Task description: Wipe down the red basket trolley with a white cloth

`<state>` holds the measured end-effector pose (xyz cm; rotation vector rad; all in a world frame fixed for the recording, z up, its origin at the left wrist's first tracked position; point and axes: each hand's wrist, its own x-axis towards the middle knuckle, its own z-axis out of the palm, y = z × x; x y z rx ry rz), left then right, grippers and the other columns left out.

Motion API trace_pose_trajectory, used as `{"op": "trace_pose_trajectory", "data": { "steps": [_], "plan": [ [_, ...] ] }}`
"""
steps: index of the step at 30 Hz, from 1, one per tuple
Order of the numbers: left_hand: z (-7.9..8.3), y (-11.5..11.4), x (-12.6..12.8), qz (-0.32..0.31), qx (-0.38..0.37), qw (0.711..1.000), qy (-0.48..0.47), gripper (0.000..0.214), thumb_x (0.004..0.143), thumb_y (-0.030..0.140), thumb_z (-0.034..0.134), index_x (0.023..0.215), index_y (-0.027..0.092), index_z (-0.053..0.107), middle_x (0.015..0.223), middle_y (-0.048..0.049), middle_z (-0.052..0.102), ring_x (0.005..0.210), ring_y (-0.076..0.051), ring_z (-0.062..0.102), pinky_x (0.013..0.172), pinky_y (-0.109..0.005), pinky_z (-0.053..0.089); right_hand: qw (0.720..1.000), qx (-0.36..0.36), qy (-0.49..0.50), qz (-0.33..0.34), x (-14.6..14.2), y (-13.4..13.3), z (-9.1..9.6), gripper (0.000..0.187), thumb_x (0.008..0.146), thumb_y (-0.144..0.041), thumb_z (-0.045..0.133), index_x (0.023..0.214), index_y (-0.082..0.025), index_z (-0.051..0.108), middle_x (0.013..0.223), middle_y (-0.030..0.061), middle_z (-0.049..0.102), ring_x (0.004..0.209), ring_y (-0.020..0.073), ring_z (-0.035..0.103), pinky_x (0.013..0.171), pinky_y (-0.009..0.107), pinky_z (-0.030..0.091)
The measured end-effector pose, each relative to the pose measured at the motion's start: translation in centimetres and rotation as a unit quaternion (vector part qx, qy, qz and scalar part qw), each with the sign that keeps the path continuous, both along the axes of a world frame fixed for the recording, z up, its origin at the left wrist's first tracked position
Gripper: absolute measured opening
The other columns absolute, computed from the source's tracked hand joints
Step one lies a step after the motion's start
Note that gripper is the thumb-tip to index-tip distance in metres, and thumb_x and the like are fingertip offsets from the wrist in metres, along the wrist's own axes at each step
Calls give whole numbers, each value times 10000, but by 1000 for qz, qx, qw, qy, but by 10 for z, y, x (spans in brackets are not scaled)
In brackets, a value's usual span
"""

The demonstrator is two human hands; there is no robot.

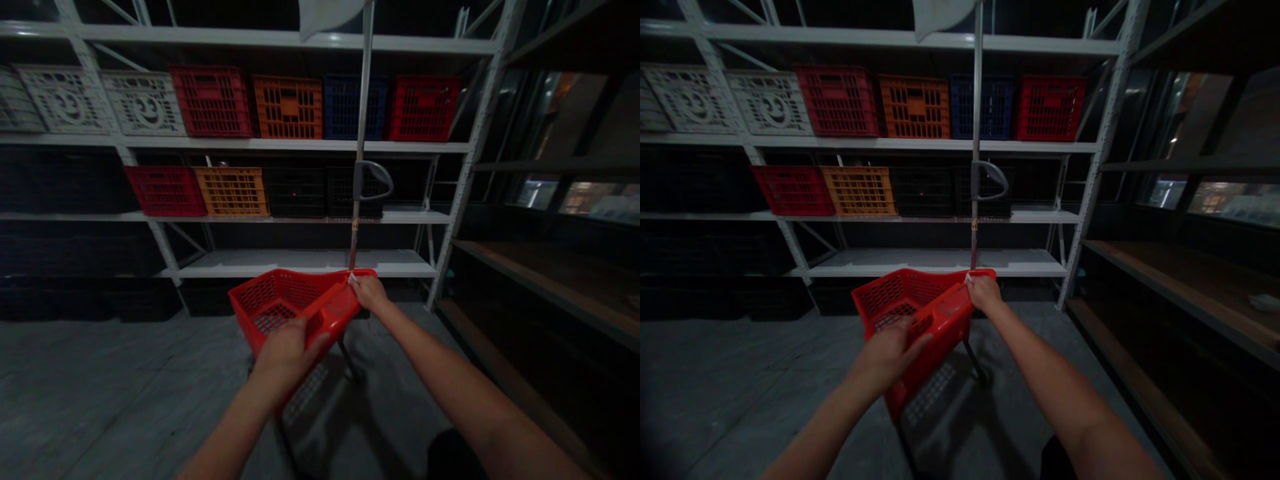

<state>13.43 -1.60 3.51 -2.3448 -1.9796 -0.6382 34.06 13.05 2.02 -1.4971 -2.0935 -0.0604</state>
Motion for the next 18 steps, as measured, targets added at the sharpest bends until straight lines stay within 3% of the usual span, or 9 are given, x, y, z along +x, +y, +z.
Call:
{"op": "trace_pose_trajectory", "data": {
  "steps": [4,6,9,12,15,18],
  "plan": [
    [0,-8,28,66,-1,993,97,566,798,587,305,1045,136,541,837,-143,665,755,-278,633,661,-380,463,999,27,22,-26,-3,-3,-10,463,931,-333,213,977,-170,644,969,99,665,932,191,589,851,299,397],
    [-3,-6,26,89,-5,989,117,527,833,534,264,996,129,559,806,-146,665,727,-278,638,619,-372,464,998,38,32,-28,5,0,-14,425,930,-312,233,1021,-181,626,1030,80,652,984,178,569,929,317,351],
    [-5,0,12,99,-6,985,142,517,854,497,227,979,127,567,778,-143,664,701,-279,640,587,-363,462,996,55,50,-54,17,8,-16,378,917,-274,276,1067,-161,604,1130,104,607,1101,213,502,1033,449,187],
    [-7,3,0,99,6,984,150,538,858,507,204,1008,132,560,777,-145,661,718,-269,638,593,-351,460,994,70,64,-62,8,6,-20,358,906,-239,295,1082,-163,598,1159,104,591,1140,215,473,1047,487,116],
    [-8,3,-7,101,4,983,155,538,862,510,192,1043,146,545,793,-143,659,744,-258,635,608,-344,457,990,92,101,-22,-24,-19,-27,347,893,-212,315,1083,-171,602,1126,81,614,1096,184,510,1046,426,190],
    [-7,3,-14,97,-5,981,168,539,862,517,182,1010,154,552,814,-135,658,753,-255,631,621,-345,452,977,144,124,92,-57,-55,-34,371,855,-146,338,1145,-190,565,1182,56,584,1148,164,470,1062,411,169]
  ]
}}
